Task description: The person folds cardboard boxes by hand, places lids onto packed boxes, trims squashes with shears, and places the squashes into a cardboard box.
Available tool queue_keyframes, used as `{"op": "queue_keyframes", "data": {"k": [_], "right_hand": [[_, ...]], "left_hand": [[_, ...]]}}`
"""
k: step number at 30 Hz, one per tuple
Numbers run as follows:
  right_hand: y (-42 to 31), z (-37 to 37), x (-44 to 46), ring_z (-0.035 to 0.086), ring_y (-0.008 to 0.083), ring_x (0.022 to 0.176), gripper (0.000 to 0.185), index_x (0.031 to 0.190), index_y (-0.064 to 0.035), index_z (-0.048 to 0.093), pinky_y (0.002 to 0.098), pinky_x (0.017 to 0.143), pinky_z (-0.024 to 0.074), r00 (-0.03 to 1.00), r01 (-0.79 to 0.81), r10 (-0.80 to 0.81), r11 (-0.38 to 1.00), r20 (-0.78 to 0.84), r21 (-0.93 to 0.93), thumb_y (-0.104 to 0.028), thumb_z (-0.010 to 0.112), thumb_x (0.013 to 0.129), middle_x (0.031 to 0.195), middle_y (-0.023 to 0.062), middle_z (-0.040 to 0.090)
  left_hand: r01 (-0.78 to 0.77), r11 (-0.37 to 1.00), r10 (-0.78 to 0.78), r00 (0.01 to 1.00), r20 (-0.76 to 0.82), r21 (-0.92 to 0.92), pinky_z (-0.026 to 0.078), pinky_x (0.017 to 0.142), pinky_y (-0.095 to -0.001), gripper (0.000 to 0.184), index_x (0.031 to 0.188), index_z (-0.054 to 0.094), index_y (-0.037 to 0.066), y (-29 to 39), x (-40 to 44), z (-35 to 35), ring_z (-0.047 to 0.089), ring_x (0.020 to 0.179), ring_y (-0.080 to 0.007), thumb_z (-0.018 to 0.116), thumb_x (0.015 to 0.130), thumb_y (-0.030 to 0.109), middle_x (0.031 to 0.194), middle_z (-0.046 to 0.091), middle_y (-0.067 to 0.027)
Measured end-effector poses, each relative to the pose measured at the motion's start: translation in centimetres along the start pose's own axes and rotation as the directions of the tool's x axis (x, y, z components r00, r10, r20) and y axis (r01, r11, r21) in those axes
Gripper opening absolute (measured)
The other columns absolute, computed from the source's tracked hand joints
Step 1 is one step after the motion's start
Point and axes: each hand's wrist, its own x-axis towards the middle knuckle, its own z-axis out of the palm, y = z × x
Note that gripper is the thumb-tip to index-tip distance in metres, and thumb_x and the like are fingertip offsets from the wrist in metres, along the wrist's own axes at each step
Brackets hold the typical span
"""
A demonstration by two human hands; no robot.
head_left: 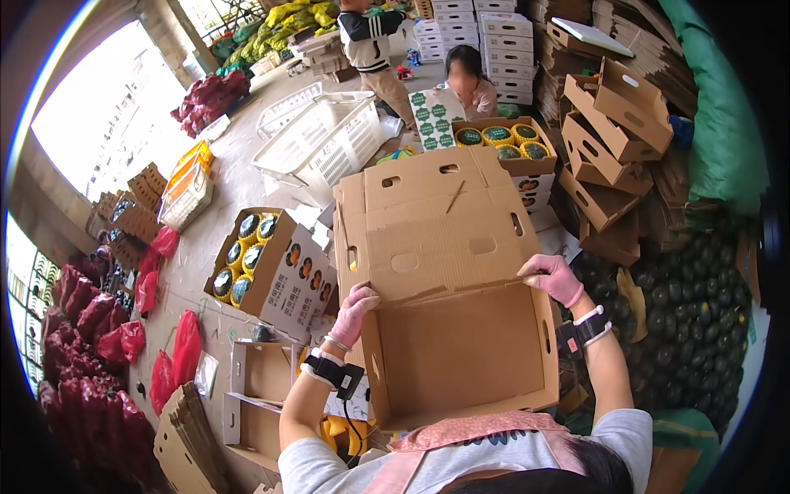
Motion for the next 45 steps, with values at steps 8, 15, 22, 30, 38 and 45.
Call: {"op": "queue_keyframes", "data": {"k": [8,15,22,30,38,45], "right_hand": [[2.6,-1.0,-0.5,0.048,0.0077,0.092,0.031,0.104,-0.0052,0.054,0.0217,0.081,0.0396,0.920,0.249,-0.268,0.963,-0.286,-0.103,-0.032,0.055,0.089,0.106,0.0028,0.050],[3.3,-3.2,-2.2,0.045,0.0102,0.063,0.066,0.101,-0.0066,0.057,0.0205,0.061,0.0364,0.995,0.022,-0.015,0.997,-0.102,0.069,-0.060,0.018,0.094,0.074,0.0007,0.054],[-3.2,-2.9,-1.0,0.053,0.0144,0.079,0.035,0.095,-0.0028,0.056,0.0257,0.075,0.0420,0.983,-0.107,0.094,0.991,0.158,0.076,-0.031,0.036,0.095,0.093,0.0084,0.062],[-7.0,1.7,2.5,0.053,0.0286,0.108,0.083,0.127,-0.0094,0.042,0.0394,0.096,0.0371,0.917,0.234,0.262,0.257,0.301,-0.938,-0.042,0.077,0.060,0.116,0.0160,0.055],[1.0,5.4,4.5,0.063,0.0225,0.080,0.020,0.092,-0.0096,0.056,0.0366,0.064,0.0491,0.940,0.338,0.105,-0.155,0.325,-0.928,-0.022,0.059,0.078,0.082,0.0072,0.063],[0.8,5.1,4.8,0.066,0.0237,0.076,0.012,0.084,-0.0086,0.056,0.0354,0.059,0.0510,0.927,0.374,-0.004,-0.058,0.375,-0.926,-0.020,0.054,0.082,0.077,0.0084,0.064]], "left_hand": [[-0.188,0.892,0.320,0.905,-0.281,0.412,0.049,0.073,-0.0291,0.045,0.110,0.042,0.005,4.5,-0.4,5.0,0.058,0.084,-0.0161,0.071,0.076,0.002,0.090,0.057,-0.0070],[-0.034,0.958,0.060,0.995,0.084,-0.285,0.039,0.096,-0.0316,0.036,0.123,0.046,0.003,8.5,-2.7,4.5,0.050,0.110,-0.0157,0.053,0.092,0.020,0.120,0.054,-0.0109],[0.389,0.891,-0.224,0.826,0.518,-0.235,0.027,0.107,-0.0354,0.064,0.138,0.032,-0.001,9.2,-1.9,-0.4,0.036,0.128,-0.0211,0.042,0.091,0.041,0.138,0.040,-0.0147],[-0.250,0.628,-0.365,0.742,0.563,0.737,0.048,0.084,-0.0368,0.087,0.127,0.041,0.003,10.8,3.4,3.4,0.059,0.098,-0.0345,0.079,0.060,0.044,0.110,0.059,-0.0185],[-0.253,0.199,-0.373,0.874,0.312,0.947,0.052,0.063,-0.0398,0.047,0.106,0.046,0.005,8.1,4.2,8.3,0.065,0.076,-0.0297,0.069,0.074,0.033,0.083,0.064,-0.0116],[-0.264,0.131,-0.348,0.890,0.294,0.956,0.051,0.056,-0.0395,0.043,0.104,0.046,0.004,8.2,4.7,8.9,0.066,0.066,-0.0292,0.063,0.079,0.035,0.074,0.065,-0.0103]]}}
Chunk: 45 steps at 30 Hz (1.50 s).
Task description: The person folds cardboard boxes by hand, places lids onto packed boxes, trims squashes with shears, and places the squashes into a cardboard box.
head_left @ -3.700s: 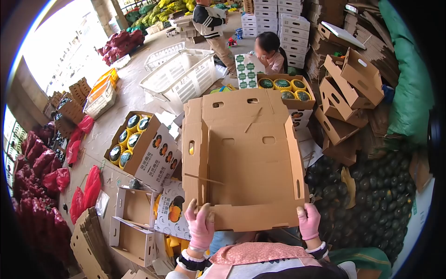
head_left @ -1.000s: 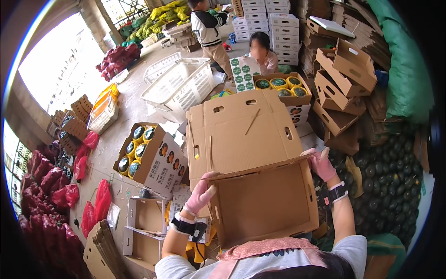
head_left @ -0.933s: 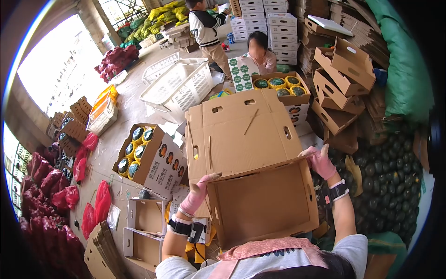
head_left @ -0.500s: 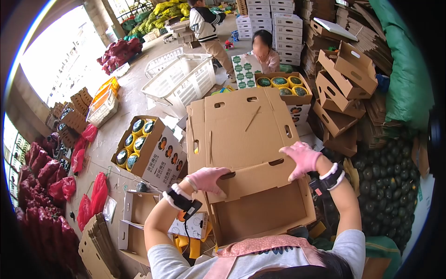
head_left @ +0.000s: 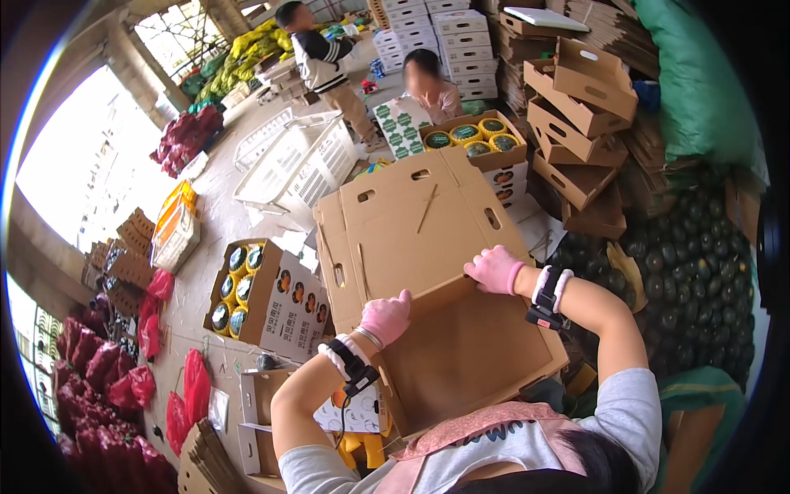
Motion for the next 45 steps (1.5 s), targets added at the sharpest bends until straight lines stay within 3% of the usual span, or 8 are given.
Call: {"op": "queue_keyframes", "data": {"k": [6,11,17,22,26,35,39,45], "right_hand": [[-0.7,0.8,0.0,0.065,0.0244,0.071,0.013,0.083,-0.0082,0.057,0.0352,0.058,0.0484,0.997,-0.072,0.071,0.996,-0.035,-0.047,-0.021,0.054,0.082,0.074,0.0080,0.064],[-1.0,-3.0,-3.1,0.041,0.0236,0.118,0.080,0.131,-0.0159,0.039,0.0445,0.093,0.0355,0.997,-0.007,0.004,0.999,0.080,0.039,-0.060,0.064,0.069,0.122,0.0096,0.046],[-4.4,-8.1,-17.1,0.057,0.0203,0.100,0.069,0.115,-0.0201,0.057,0.0679,0.098,0.0228,0.906,0.191,-0.296,0.924,0.304,0.330,-0.067,0.061,0.065,0.093,0.0030,0.061],[-10.2,-2.6,-22.0,0.059,0.0133,0.075,0.009,0.075,-0.0177,0.059,0.0557,0.080,0.0413,0.999,-0.016,0.024,0.970,-0.032,0.243,-0.021,0.052,0.079,0.068,-0.0043,0.057],[-12.2,-2.2,-21.7,0.057,0.0161,0.071,0.006,0.077,-0.0142,0.054,0.0303,0.053,0.0443,0.988,-0.063,0.115,0.913,-0.106,0.403,-0.020,0.052,0.077,0.068,-0.0002,0.053],[-14.2,-4.2,-22.0,0.053,0.0135,0.072,0.008,0.077,-0.0142,0.050,0.0284,0.049,0.0409,0.915,-0.165,0.279,0.919,-0.292,0.359,-0.021,0.053,0.075,0.069,-0.0021,0.049],[-12.8,-5.3,-23.4,0.050,0.0135,0.064,0.011,0.076,-0.0107,0.048,0.0276,0.051,0.0407,0.771,-0.480,0.492,0.866,-0.405,0.139,-0.018,0.056,0.073,0.064,-0.0011,0.043],[-7.4,-8.4,-30.5,0.056,0.0280,0.067,0.014,0.087,-0.0092,0.049,0.0388,0.056,0.0466,0.109,-0.976,0.832,0.192,-0.544,0.099,-0.009,0.056,0.075,0.071,0.0094,0.053]], "left_hand": [[0.034,0.999,-0.035,0.999,-0.031,-0.015,0.051,0.058,-0.0406,0.043,0.105,0.045,0.006,0.2,0.8,0.5,0.065,0.068,-0.0292,0.064,0.079,0.035,0.073,0.064,-0.0105],[-0.074,0.989,0.065,0.995,-0.070,-0.125,0.049,0.075,-0.0424,0.047,0.112,0.046,0.007,-1.0,-0.8,-0.9,0.062,0.089,-0.0317,0.068,0.077,0.030,0.092,0.063,-0.0157],[0.007,0.885,-0.247,0.854,-0.457,-0.466,0.045,0.089,-0.0414,0.053,0.128,0.042,0.006,-6.4,-8.8,2.2,0.054,0.107,-0.0344,0.062,0.084,0.028,0.116,0.055,-0.0202],[0.193,0.569,-0.422,0.903,-0.082,-0.800,0.043,0.092,-0.0398,0.040,0.121,0.050,0.004,-6.2,-13.4,9.6,0.049,0.113,-0.0381,0.057,0.084,0.016,0.122,0.051,-0.0191],[0.206,0.774,-0.368,0.915,-0.162,-0.599,0.042,0.095,-0.0401,0.046,0.126,0.047,0.007,-3.1,-13.7,10.4,0.044,0.118,-0.0396,0.054,0.080,0.008,0.136,0.037,-0.0203],[0.343,0.724,-0.504,0.856,-0.118,-0.599,0.042,0.096,-0.0406,0.053,0.135,0.038,0.010,-3.7,-13.2,12.7,0.043,0.120,-0.0381,0.054,0.086,0.013,0.135,0.036,-0.0217],[0.394,0.718,-0.591,0.780,-0.203,-0.574,0.043,0.093,-0.0431,0.070,0.134,0.035,-0.002,-5.7,-11.4,13.9,0.047,0.112,-0.0386,0.065,0.082,0.034,0.123,0.045,-0.0235],[0.506,0.707,-0.648,0.743,-0.168,-0.494,0.046,0.076,-0.0390,0.051,0.107,0.056,0.005,-5.1,-10.0,10.7,0.053,0.087,-0.0274,0.075,0.071,0.035,0.090,0.058,-0.0107]]}}
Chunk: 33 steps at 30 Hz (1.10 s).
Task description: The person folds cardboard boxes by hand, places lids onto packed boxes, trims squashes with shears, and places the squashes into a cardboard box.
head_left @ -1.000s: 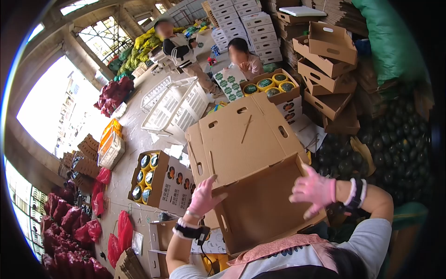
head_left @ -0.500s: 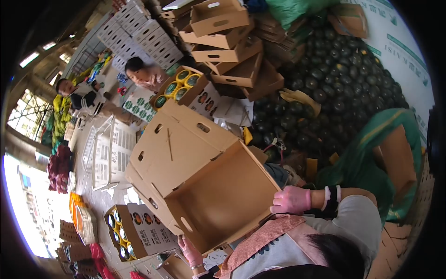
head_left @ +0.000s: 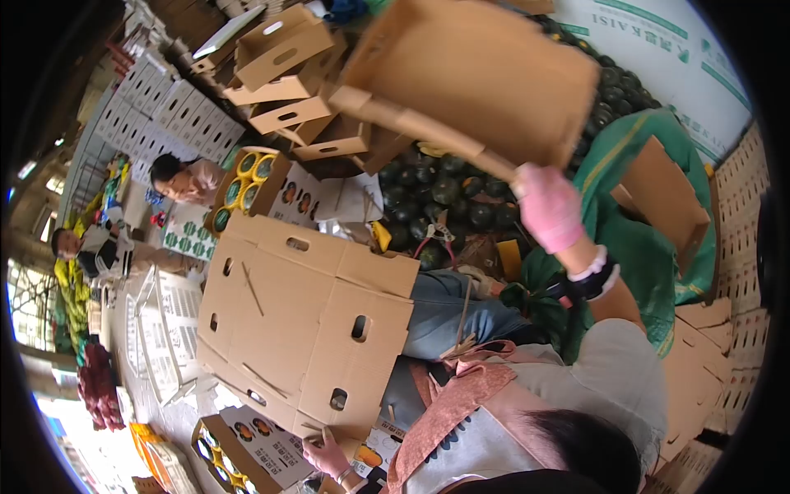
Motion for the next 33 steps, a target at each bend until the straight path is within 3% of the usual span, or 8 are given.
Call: {"op": "queue_keyframes", "data": {"k": [8,11,16,20,24,27,29,33], "right_hand": [[22.0,-0.8,-7.1,0.057,0.0349,0.092,0.031,0.110,-0.0088,0.047,0.0471,0.076,0.0480,0.702,-0.608,0.710,0.554,-0.059,-0.569,-0.023,0.053,0.083,0.102,0.0166,0.057],[13.9,0.0,-5.2,0.056,0.0356,0.102,0.039,0.118,-0.0095,0.047,0.0498,0.081,0.0482,0.560,-0.544,0.829,0.369,0.001,-0.753,-0.028,0.054,0.084,0.114,0.0167,0.056],[-0.8,10.0,-0.8,0.052,0.0387,0.106,0.060,0.126,-0.0028,0.040,0.0460,0.087,0.0447,0.911,-0.222,0.163,0.968,0.380,0.117,-0.037,0.061,0.082,0.118,0.0222,0.053],[-13.8,16.2,1.7,0.051,0.0399,0.110,0.074,0.130,0.0003,0.036,0.0438,0.091,0.0433,0.791,-0.094,-0.185,0.905,0.583,0.415,-0.048,0.062,0.079,0.121,0.0269,0.049],[-20.3,19.9,3.7,0.048,0.0373,0.118,0.080,0.128,0.0043,0.038,0.0388,0.096,0.0417,0.365,-0.222,-0.226,0.921,0.903,0.320,-0.054,0.061,0.078,0.129,0.0265,0.046],[-20.7,19.1,5.0,0.052,0.0350,0.113,0.075,0.122,0.0052,0.045,0.0376,0.095,0.0428,0.358,-0.125,-0.256,0.940,0.898,0.318,-0.052,0.063,0.077,0.121,0.0244,0.054],[-19.8,19.8,5.4,0.054,0.0340,0.111,0.071,0.120,0.0057,0.047,0.0366,0.093,0.0436,0.355,-0.143,-0.324,0.908,0.877,0.393,-0.050,0.064,0.078,0.119,0.0237,0.056],[-18.2,19.9,8.0,0.059,0.0282,0.105,0.054,0.118,0.0020,0.051,0.0329,0.085,0.0471,0.177,-0.182,-0.424,0.873,0.888,0.453,-0.039,0.060,0.084,0.112,0.0211,0.061]], "left_hand": [[0.097,0.959,-0.104,0.994,-0.015,-0.265,0.046,0.080,-0.0380,0.068,0.115,0.052,-0.002,-1.3,-0.2,1.5,0.055,0.088,-0.0276,0.081,0.063,0.031,0.096,0.057,-0.0136],[0.059,0.970,-0.083,0.992,-0.094,-0.237,0.045,0.086,-0.0399,0.067,0.119,0.051,-0.002,-1.7,-0.5,2.7,0.055,0.096,-0.0328,0.078,0.067,0.032,0.104,0.057,-0.0176],[0.166,0.937,-0.162,0.986,0.038,-0.306,0.043,0.089,-0.0409,0.063,0.120,0.051,0.000,-2.1,1.4,2.0,0.054,0.102,-0.0363,0.071,0.074,0.039,0.108,0.056,-0.0218],[0.208,0.920,-0.188,0.978,0.091,-0.333,0.043,0.088,-0.0410,0.062,0.118,0.052,0.001,-2.1,1.8,1.6,0.054,0.101,-0.0365,0.068,0.076,0.043,0.105,0.057,-0.0221],[0.120,0.953,-0.149,0.985,-0.087,-0.278,0.046,0.082,-0.0411,0.055,0.112,0.056,0.000,-1.7,1.1,1.8,0.057,0.095,-0.0352,0.070,0.075,0.040,0.099,0.061,-0.0212],[0.079,0.892,-0.139,0.985,-0.104,-0.446,0.047,0.072,-0.0333,0.041,0.105,0.058,-0.001,-2.6,1.2,2.8,0.058,0.078,-0.0232,0.068,0.079,0.030,0.084,0.062,-0.0128],[0.157,0.654,-0.159,0.985,0.068,-0.740,0.041,0.061,-0.0225,0.025,0.093,0.060,0.001,-2.9,1.4,2.9,0.049,0.070,-0.0089,0.065,0.083,0.023,0.077,0.058,-0.0006],[0.383,0.279,-0.100,0.924,0.370,-0.880,0.043,0.065,-0.0261,0.032,0.109,0.058,0.003,-2.2,1.2,-1.9,0.054,0.076,-0.0116,0.063,0.084,0.023,0.089,0.060,-0.0012]]}}
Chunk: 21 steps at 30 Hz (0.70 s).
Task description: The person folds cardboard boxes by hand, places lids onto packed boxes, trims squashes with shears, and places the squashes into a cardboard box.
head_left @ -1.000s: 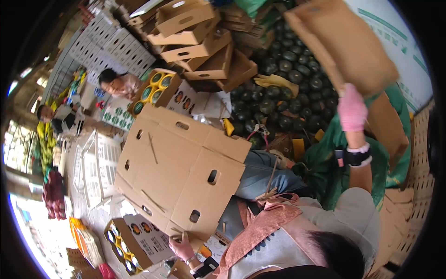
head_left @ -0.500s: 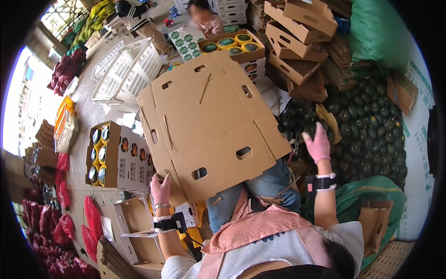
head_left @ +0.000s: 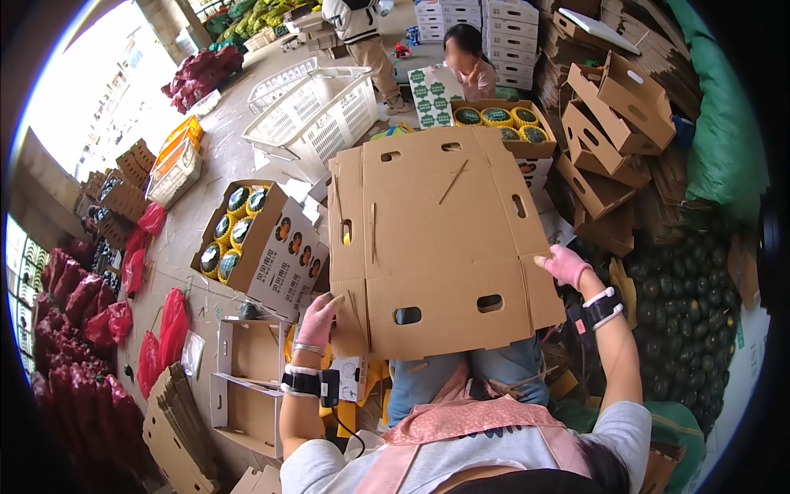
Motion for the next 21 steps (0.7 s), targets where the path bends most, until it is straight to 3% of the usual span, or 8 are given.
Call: {"op": "queue_keyframes", "data": {"k": [2,5,10,11,15,19,21], "right_hand": [[-0.9,-1.8,-1.5,0.060,0.0252,0.100,0.049,0.118,-0.0008,0.053,0.0334,0.080,0.0503,0.990,-0.042,0.035,0.998,0.139,0.043,-0.037,0.057,0.086,0.108,0.0176,0.062],[-0.2,-2.4,-1.8,0.059,0.0236,0.098,0.042,0.118,-0.0025,0.054,0.0368,0.076,0.0526,0.983,-0.059,0.021,0.976,0.181,0.210,-0.032,0.055,0.088,0.108,0.0139,0.060],[-0.9,-2.6,-1.5,0.056,0.0246,0.102,0.039,0.121,-0.0039,0.052,0.0433,0.077,0.0523,0.978,-0.109,0.083,0.985,0.191,0.131,-0.025,0.052,0.088,0.112,0.0112,0.058],[-0.9,-2.5,-1.3,0.055,0.0248,0.104,0.041,0.123,-0.0051,0.051,0.0447,0.078,0.0517,0.978,-0.112,0.092,0.988,0.187,0.102,-0.026,0.052,0.088,0.113,0.0108,0.057],[-1.4,-2.4,-2.0,0.058,0.0262,0.093,0.039,0.122,-0.0021,0.051,0.0419,0.073,0.0526,0.980,-0.140,0.108,0.971,0.169,0.193,-0.015,0.051,0.085,0.108,0.0120,0.059],[1.8,-2.8,-0.9,0.058,0.0247,0.092,0.044,0.125,-0.0028,0.048,0.0385,0.072,0.0511,0.980,-0.013,-0.026,0.981,0.197,0.194,-0.012,0.053,0.082,0.105,0.0113,0.059],[3.5,-3.7,0.2,0.061,0.0228,0.080,0.046,0.128,-0.0060,0.041,0.0361,0.066,0.0512,0.939,-0.163,-0.002,0.877,0.344,0.452,-0.009,0.053,0.083,0.099,0.0117,0.060]], "left_hand": [[0.076,0.994,-0.075,0.997,0.017,-0.073,0.042,0.065,-0.0253,0.034,0.111,0.058,0.004,1.6,-1.6,0.1,0.054,0.077,-0.0108,0.063,0.084,0.024,0.088,0.058,-0.0001],[0.132,0.989,-0.130,0.991,0.037,-0.061,0.039,0.062,-0.0204,0.033,0.107,0.061,0.005,3.8,-3.0,0.5,0.051,0.073,-0.0067,0.064,0.083,0.028,0.082,0.055,0.0037],[0.095,0.994,-0.099,0.993,0.063,0.063,0.041,0.062,-0.0217,0.029,0.096,0.064,0.001,3.1,-2.3,0.6,0.050,0.069,-0.0075,0.062,0.084,0.028,0.075,0.055,0.0017],[0.047,0.990,-0.057,0.996,0.075,0.136,0.042,0.064,-0.0232,0.035,0.098,0.063,-0.001,2.5,-2.0,0.3,0.051,0.072,-0.0092,0.063,0.083,0.031,0.078,0.056,0.0000],[0.160,0.983,-0.166,0.985,0.054,0.093,0.044,0.065,-0.0264,0.044,0.105,0.061,0.001,3.3,-2.4,0.6,0.051,0.078,-0.0121,0.062,0.080,0.038,0.087,0.056,-0.0024],[0.152,0.988,-0.149,0.975,0.165,-0.008,0.047,0.066,-0.0268,0.035,0.108,0.060,0.002,4.5,-3.1,-0.6,0.054,0.081,-0.0115,0.058,0.084,0.029,0.090,0.058,-0.0023],[0.125,0.985,-0.100,0.976,0.196,-0.122,0.049,0.069,-0.0269,0.028,0.110,0.059,0.001,5.7,-3.5,-0.7,0.056,0.079,-0.0126,0.053,0.085,0.012,0.091,0.058,-0.0027]]}}
